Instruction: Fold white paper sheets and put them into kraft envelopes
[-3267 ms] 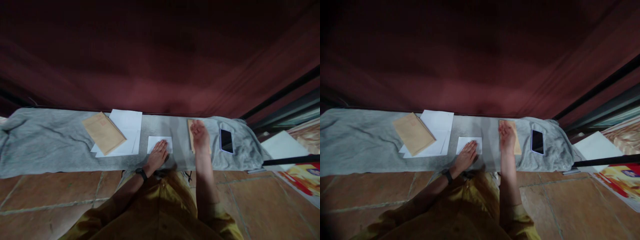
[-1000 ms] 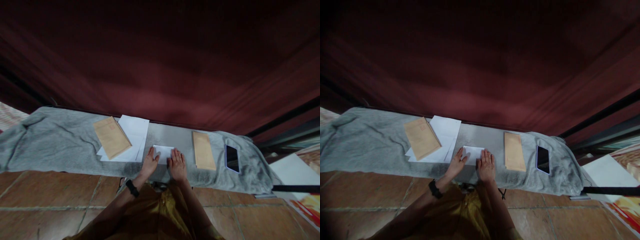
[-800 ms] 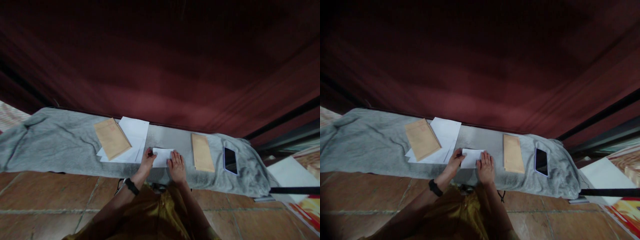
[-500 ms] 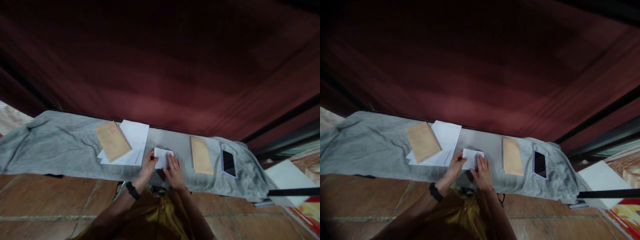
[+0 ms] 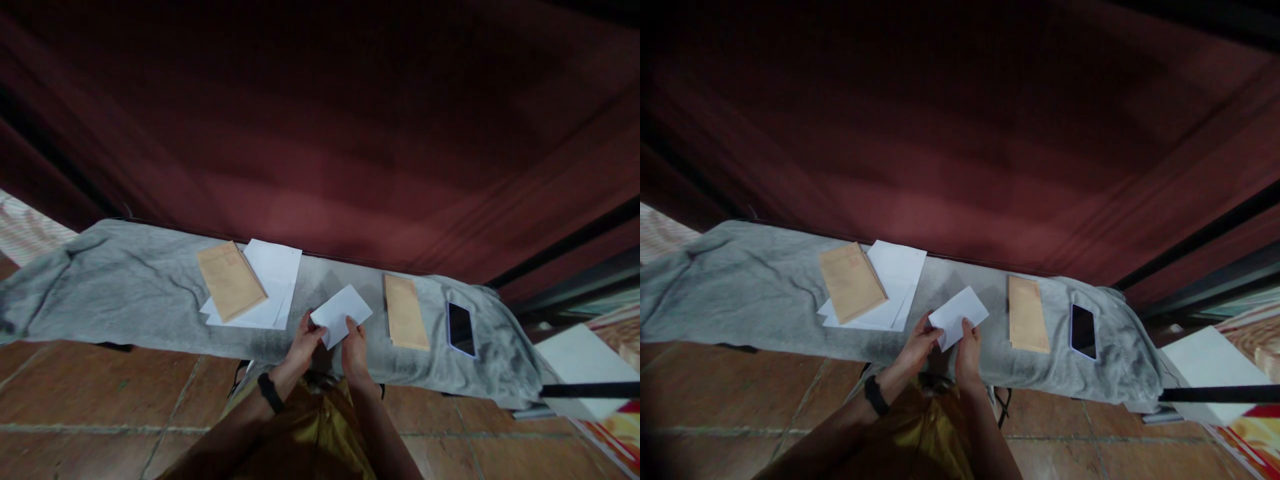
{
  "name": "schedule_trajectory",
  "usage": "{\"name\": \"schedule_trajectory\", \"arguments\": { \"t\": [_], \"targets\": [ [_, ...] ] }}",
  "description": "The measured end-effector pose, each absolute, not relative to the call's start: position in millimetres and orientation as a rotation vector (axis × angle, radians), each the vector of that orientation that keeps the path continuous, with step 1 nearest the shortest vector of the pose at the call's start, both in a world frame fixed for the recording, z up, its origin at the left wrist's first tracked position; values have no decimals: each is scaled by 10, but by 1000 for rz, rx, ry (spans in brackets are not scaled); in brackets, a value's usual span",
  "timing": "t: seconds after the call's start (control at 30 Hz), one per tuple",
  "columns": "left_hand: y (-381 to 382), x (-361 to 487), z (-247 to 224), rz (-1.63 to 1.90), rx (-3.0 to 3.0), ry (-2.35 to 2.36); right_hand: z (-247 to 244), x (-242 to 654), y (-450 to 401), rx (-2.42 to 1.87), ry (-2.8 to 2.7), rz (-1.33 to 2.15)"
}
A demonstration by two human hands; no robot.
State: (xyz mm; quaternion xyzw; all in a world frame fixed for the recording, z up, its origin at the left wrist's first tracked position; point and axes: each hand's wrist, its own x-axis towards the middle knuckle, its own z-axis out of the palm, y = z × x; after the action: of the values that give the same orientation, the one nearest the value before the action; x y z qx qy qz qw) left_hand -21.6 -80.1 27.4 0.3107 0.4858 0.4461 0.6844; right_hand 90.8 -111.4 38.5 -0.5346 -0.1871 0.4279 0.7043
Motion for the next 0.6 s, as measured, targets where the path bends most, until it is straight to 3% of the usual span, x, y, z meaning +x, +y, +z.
{"name": "schedule_trajectory", "arguments": {
  "t": [0.33,0.6],
  "targets": [
    [-258,-406,59,933,1380,1340,-38,1474,-1216,-1711,-843,603],
    [-336,-383,27,913,1932,1433,-78,1412,-1249,-1973,-1363,154]
  ]
}}
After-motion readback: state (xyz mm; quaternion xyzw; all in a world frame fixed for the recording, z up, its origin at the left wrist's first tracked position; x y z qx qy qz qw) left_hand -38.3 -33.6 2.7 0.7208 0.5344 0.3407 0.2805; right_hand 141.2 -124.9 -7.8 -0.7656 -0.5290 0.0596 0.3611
